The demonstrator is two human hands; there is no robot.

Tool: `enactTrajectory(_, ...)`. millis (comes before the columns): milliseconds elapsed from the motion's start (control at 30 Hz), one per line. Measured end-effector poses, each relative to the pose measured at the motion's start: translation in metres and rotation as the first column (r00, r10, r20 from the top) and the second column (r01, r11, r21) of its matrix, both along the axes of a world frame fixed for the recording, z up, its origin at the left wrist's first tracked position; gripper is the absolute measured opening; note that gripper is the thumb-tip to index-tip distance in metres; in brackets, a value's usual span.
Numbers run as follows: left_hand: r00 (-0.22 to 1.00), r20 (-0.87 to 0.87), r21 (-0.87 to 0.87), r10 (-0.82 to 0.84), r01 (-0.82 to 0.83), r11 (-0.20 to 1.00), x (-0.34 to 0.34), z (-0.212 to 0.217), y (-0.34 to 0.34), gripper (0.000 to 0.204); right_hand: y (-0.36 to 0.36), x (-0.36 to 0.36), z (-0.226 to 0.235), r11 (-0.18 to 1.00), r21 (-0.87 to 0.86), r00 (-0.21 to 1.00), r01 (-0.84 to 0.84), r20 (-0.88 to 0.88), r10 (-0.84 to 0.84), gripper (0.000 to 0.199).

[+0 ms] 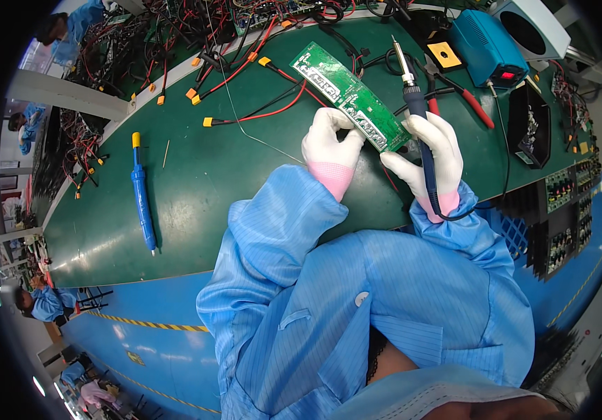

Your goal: Soldering components onto a printed circuit board at a manual assembly station.

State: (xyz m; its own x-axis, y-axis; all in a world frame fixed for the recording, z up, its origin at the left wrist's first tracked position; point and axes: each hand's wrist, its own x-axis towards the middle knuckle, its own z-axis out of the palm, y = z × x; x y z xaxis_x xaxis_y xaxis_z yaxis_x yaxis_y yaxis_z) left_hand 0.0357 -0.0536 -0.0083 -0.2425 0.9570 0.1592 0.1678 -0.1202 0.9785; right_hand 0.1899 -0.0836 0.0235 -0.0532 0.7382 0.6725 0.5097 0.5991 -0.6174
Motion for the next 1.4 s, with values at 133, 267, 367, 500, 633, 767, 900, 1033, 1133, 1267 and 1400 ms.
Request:
enactTrajectory(133, 1.000, -0.008, 0.000, 0.003, -0.003, 1.000, -0.001, -0.001, -0.001, 0.018, -0.002, -0.003, -0.002, 0.999, 0.045, 1.000, 0.018, 0.020, -0.019, 0.060)
enactTrajectory(267, 1.000, -0.022, 0.011, 0.010, -0.010, 1.000, 0.000, -0.002, -0.002, 0.018, -0.003, -0.003, -0.007, 0.995, 0.089, 0.999, -0.040, -0.003, 0.040, 0.059)
enactTrajectory(367, 1.000, -0.028, 0.014, 0.013, -0.013, 1.000, -0.001, -0.002, -0.003, 0.018, -0.003, -0.005, -0.006, 0.992, 0.115, 0.998, -0.059, 0.006, 0.059, 0.058)
enactTrajectory(500, 0.999, -0.034, 0.011, 0.017, -0.016, 1.000, -0.002, 0.001, -0.005, 0.017, -0.002, -0.006, -0.006, 0.987, 0.139, 0.997, -0.082, 0.009, 0.082, 0.057)
enactTrajectory(633, 0.999, -0.041, -0.004, 0.013, -0.013, 1.000, -0.004, 0.007, -0.009, 0.015, -0.002, -0.005, -0.007, 0.987, 0.139, 0.996, -0.084, -0.020, 0.088, 0.056)
enactTrajectory(767, 0.999, -0.039, 0.215, -0.033, 0.041, 0.976, -0.011, 0.005, -0.015, 0.014, 0.001, 0.005, -0.008, 0.998, 0.027, 0.998, -0.064, 0.024, 0.063, 0.055)
enactTrajectory(900, 0.996, -0.048, 0.169, -0.076, 0.083, 0.982, -0.013, 0.007, -0.019, 0.015, 0.001, 0.012, -0.009, 0.998, -0.032, 0.998, -0.059, 0.021, 0.060, 0.056)
enactTrajectory(1033, 0.995, -0.013, 0.135, -0.097, 0.098, 0.986, -0.012, 0.005, -0.018, 0.015, 0.003, 0.012, -0.011, 0.998, -0.025, 0.998, -0.066, -0.023, 0.065, 0.056)
enactTrajectory(1133, 0.994, 0.026, 0.115, -0.104, 0.101, 0.988, -0.013, 0.003, -0.018, 0.015, 0.004, 0.011, -0.012, 0.997, 0.002, 0.995, -0.073, -0.064, 0.073, 0.056)
enactTrajectory(1267, 0.993, 0.015, 0.119, -0.117, 0.115, 0.986, -0.014, 0.003, -0.018, 0.015, 0.005, 0.010, -0.013, 0.997, -0.001, 0.990, -0.082, -0.112, 0.082, 0.056)
enactTrajectory(1400, 0.992, -0.042, 0.103, -0.116, 0.119, 0.987, -0.017, 0.002, -0.018, 0.015, 0.007, 0.013, -0.014, 0.996, 0.003, 0.995, -0.087, -0.053, 0.087, 0.059)
